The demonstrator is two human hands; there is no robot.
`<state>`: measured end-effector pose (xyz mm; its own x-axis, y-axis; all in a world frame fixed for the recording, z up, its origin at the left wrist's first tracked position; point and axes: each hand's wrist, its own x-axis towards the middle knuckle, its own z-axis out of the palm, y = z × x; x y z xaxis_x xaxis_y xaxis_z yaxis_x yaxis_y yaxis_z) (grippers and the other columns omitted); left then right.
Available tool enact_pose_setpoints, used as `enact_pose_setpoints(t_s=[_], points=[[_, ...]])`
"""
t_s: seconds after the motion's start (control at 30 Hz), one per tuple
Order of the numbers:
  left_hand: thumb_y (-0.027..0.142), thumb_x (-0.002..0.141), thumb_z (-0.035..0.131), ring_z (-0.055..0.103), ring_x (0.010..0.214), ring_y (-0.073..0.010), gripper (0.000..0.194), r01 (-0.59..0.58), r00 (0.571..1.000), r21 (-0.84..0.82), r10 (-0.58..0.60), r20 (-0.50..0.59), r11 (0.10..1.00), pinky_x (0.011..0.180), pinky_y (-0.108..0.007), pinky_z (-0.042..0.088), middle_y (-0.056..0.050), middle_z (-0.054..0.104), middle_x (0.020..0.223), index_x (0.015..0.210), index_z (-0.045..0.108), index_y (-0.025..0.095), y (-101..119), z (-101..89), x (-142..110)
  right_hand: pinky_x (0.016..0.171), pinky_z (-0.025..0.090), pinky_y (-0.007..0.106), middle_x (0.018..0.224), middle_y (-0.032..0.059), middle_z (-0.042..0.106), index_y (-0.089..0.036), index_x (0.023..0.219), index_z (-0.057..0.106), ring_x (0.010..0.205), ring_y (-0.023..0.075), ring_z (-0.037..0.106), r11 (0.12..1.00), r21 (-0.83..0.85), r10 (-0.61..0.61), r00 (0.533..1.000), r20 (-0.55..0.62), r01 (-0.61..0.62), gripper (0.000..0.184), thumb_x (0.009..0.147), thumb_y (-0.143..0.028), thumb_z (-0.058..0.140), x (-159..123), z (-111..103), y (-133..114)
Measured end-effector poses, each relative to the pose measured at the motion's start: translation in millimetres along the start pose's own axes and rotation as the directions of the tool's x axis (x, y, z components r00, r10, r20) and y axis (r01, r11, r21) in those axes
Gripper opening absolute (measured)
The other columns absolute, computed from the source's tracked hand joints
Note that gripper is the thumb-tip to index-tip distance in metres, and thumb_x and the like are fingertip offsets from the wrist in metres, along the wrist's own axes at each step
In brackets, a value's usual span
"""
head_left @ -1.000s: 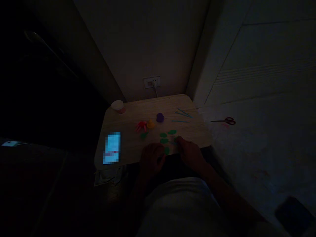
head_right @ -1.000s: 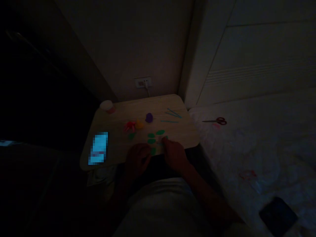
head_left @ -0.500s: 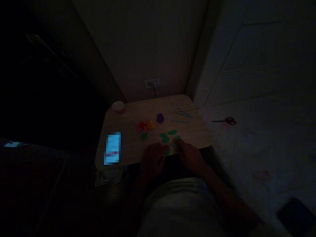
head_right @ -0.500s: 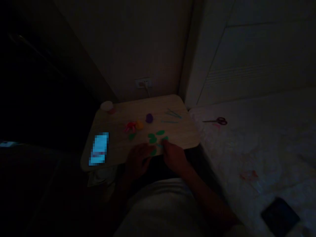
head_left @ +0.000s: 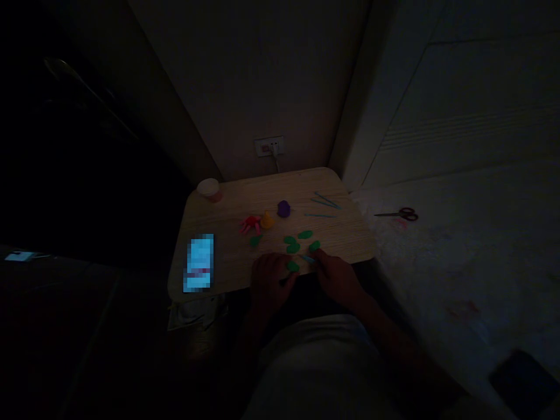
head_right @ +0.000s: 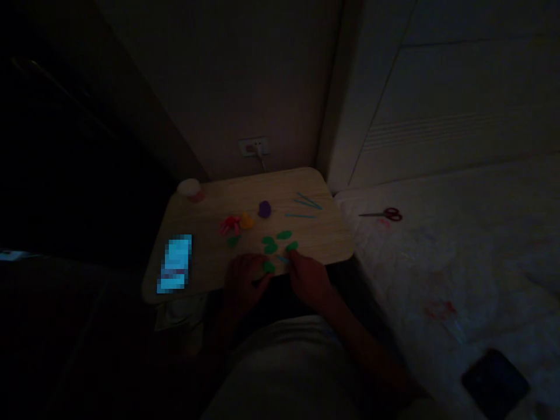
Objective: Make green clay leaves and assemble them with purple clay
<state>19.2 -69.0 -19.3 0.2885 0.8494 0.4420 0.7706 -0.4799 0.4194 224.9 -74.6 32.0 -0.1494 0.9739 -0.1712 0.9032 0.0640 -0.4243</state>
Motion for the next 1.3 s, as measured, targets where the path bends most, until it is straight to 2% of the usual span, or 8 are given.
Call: enact_pose_setpoints(t_s=[0.13, 0.27, 0.37, 0.57, 0.7, 0.8, 0.97, 1.3], points=[[0.047, 0.086, 0.079, 0.063, 0.115, -0.0328, 0.050, -0.015, 1.000, -0.001, 0.015, -0.028, 1.000, 0.102, -0.051, 0.048, -0.011, 0.070, 0.123, 0.127, 0.061, 0.024, 0, 0.5, -4, 0.078, 0.042, 0.029, 0.113, 0.0102, 0.077, -0.019, 0.125, 0.062, 0.104, 0.0249, 0.072, 1.000, 0.008, -0.002, 1.000, 0.008, 0.002, 0.030, 0.105, -0.026, 0.041, 1, 0, -1], [0.032, 0.095, 0.067, 0.060, 0.127, -0.0285, 0.025, -0.142, 0.989, -0.094, 0.146, 0.038, 0.985, 0.109, -0.049, 0.046, -0.008, 0.070, 0.131, 0.119, 0.065, 0.025, -2, -7.2, -7, 0.078, 0.043, 0.029, 0.114, 0.0111, 0.078, -0.018, 0.130, 0.060, 0.102, 0.0249, 0.073, 1.000, 0.014, -0.015, 1.000, -0.014, 0.015, 0.032, 0.104, -0.026, 0.041, 0, 3, 0], [0.025, 0.097, 0.063, 0.058, 0.129, -0.0275, 0.021, -0.186, 0.976, -0.111, 0.196, 0.093, 0.976, 0.110, -0.050, 0.044, -0.005, 0.071, 0.132, 0.117, 0.067, 0.025, -2, -12.1, -6, 0.078, 0.043, 0.029, 0.113, 0.0106, 0.078, -0.019, 0.130, 0.061, 0.102, 0.0251, 0.073, 1.000, 0.018, -0.012, 1.000, -0.024, 0.012, 0.033, 0.104, -0.025, 0.042, 0, 4, 1], [0.030, 0.096, 0.064, 0.061, 0.114, -0.0284, 0.029, -0.147, 0.979, -0.032, 0.150, 0.136, 0.989, 0.101, -0.048, 0.047, -0.008, 0.071, 0.122, 0.125, 0.068, 0.026, -1, -12.9, -5, 0.079, 0.045, 0.030, 0.110, 0.0101, 0.079, -0.019, 0.130, 0.063, 0.100, 0.0246, 0.074, 1.000, 0.013, -0.023, 0.999, -0.027, 0.023, 0.035, 0.105, -0.025, 0.040, 2, 5, 4], [0.033, 0.096, 0.063, 0.060, 0.114, -0.0302, 0.039, -0.132, 0.987, -0.002, 0.132, 0.088, 0.991, 0.101, -0.048, 0.048, -0.011, 0.068, 0.123, 0.133, 0.062, 0.022, -3, -10.0, -9, 0.081, 0.045, 0.030, 0.115, 0.0104, 0.078, -0.020, 0.130, 0.063, 0.102, 0.0251, 0.073, 0.999, 0.027, -0.020, 0.999, -0.040, 0.021, 0.034, 0.105, -0.027, 0.040, 1, 6, 4], [0.030, 0.095, 0.062, 0.059, 0.117, -0.0303, 0.034, -0.135, 0.990, -0.015, 0.136, 0.033, 0.991, 0.103, -0.049, 0.047, -0.012, 0.068, 0.125, 0.128, 0.062, 0.021, -4, -9.8, -11, 0.079, 0.044, 0.029, 0.114, 0.0094, 0.078, -0.021, 0.128, 0.063, 0.102, 0.0248, 0.074, 0.999, 0.048, -0.020, 0.999, -0.042, 0.022, 0.032, 0.104, -0.025, 0.042, 0, 5, 3], [0.019, 0.095, 0.057, 0.060, 0.120, -0.0272, 0.031, -0.170, 0.980, -0.094, 0.178, 0.090, 0.981, 0.108, -0.049, 0.044, -0.007, 0.071, 0.127, 0.124, 0.065, 0.024, -2, -14.5, -7, 0.078, 0.044, 0.029, 0.113, 0.0100, 0.078, -0.019, 0.126, 0.064, 0.100, 0.0247, 0.074, 0.999, 0.052, -0.005, 1.000, -0.011, 0.005, 0.032, 0.104, -0.025, 0.041, -2, 1, -1], [0.027, 0.094, 0.061, 0.061, 0.114, -0.0288, 0.035, -0.145, 0.984, -0.018, 0.146, 0.098, 0.989, 0.103, -0.048, 0.047, -0.010, 0.070, 0.122, 0.129, 0.065, 0.022, -3, -9.7, -9, 0.080, 0.046, 0.028, 0.110, 0.0099, 0.079, -0.020, 0.129, 0.063, 0.097, 0.0233, 0.075, 0.996, 0.069, -0.057, 0.998, 0.018, 0.056, 0.032, 0.105, -0.026, 0.041, -13, 10, -6]])
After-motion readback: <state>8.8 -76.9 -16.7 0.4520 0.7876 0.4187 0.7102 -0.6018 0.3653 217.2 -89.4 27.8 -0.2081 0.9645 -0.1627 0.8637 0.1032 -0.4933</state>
